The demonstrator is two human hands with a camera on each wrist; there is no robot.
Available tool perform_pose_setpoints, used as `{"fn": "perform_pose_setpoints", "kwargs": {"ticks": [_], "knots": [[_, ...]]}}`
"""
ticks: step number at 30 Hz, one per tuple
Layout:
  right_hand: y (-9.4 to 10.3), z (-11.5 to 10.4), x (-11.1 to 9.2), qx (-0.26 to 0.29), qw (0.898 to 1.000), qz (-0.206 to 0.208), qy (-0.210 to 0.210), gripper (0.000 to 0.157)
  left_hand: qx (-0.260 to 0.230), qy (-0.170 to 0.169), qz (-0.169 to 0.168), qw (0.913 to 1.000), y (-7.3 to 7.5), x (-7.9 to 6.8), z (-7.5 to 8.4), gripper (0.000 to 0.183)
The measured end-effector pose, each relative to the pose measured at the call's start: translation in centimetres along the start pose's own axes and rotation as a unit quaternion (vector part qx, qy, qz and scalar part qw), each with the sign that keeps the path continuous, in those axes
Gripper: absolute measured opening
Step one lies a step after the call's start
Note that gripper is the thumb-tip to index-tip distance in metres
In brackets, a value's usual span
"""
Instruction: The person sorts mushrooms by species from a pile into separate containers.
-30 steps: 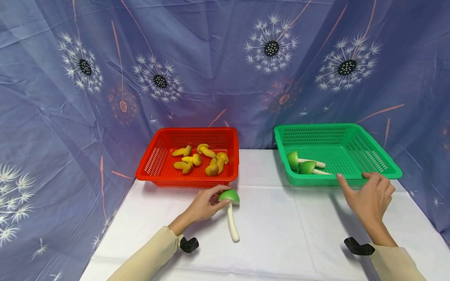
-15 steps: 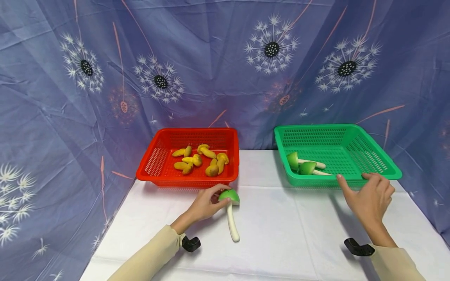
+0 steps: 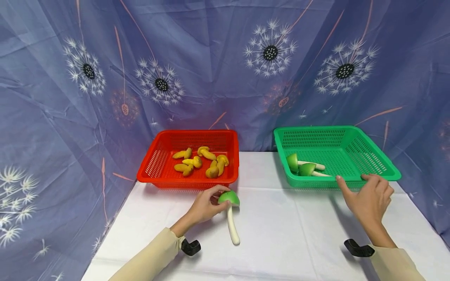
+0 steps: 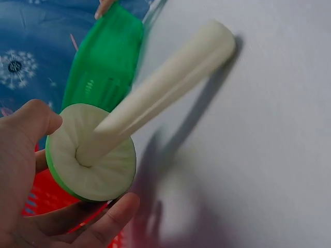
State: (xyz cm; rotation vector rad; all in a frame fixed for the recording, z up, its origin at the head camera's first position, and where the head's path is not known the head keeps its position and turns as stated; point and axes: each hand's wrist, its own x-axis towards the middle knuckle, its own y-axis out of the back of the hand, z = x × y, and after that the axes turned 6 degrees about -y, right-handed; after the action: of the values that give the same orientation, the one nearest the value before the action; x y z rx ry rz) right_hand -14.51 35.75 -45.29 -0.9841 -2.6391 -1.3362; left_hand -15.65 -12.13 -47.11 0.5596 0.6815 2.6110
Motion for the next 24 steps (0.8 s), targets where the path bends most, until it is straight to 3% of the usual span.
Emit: {"fn": "perform_pose_setpoints", "kwargs": {"ticks": [4, 9, 16, 24], "knots": [[0.0, 0.0, 0.0, -0.001, 1.0, -0.002, 0.001, 0.084, -0.017, 0.001, -0.008, 0.9998, 0.0, 0.2, 1.6, 0.039], [0.0, 0.1, -0.1, 0.0, 1.0, -0.004, -0.001, 0.084, -0.024, -0.035, -0.012, 0.999, -0.2, 1.4, 4.3, 0.037], [-0.1, 0.2, -0.1, 0.004, 1.0, -0.003, -0.008, 0.085, -0.034, -0.092, 0.007, 0.9952, -0.4, 4.5, 8.0, 0.036], [-0.2, 0.3, 0.0, 0.009, 1.0, 0.004, -0.002, 0.084, -0.068, -0.127, 0.034, 0.989, -1.0, 8.7, 11.1, 0.037]]}}
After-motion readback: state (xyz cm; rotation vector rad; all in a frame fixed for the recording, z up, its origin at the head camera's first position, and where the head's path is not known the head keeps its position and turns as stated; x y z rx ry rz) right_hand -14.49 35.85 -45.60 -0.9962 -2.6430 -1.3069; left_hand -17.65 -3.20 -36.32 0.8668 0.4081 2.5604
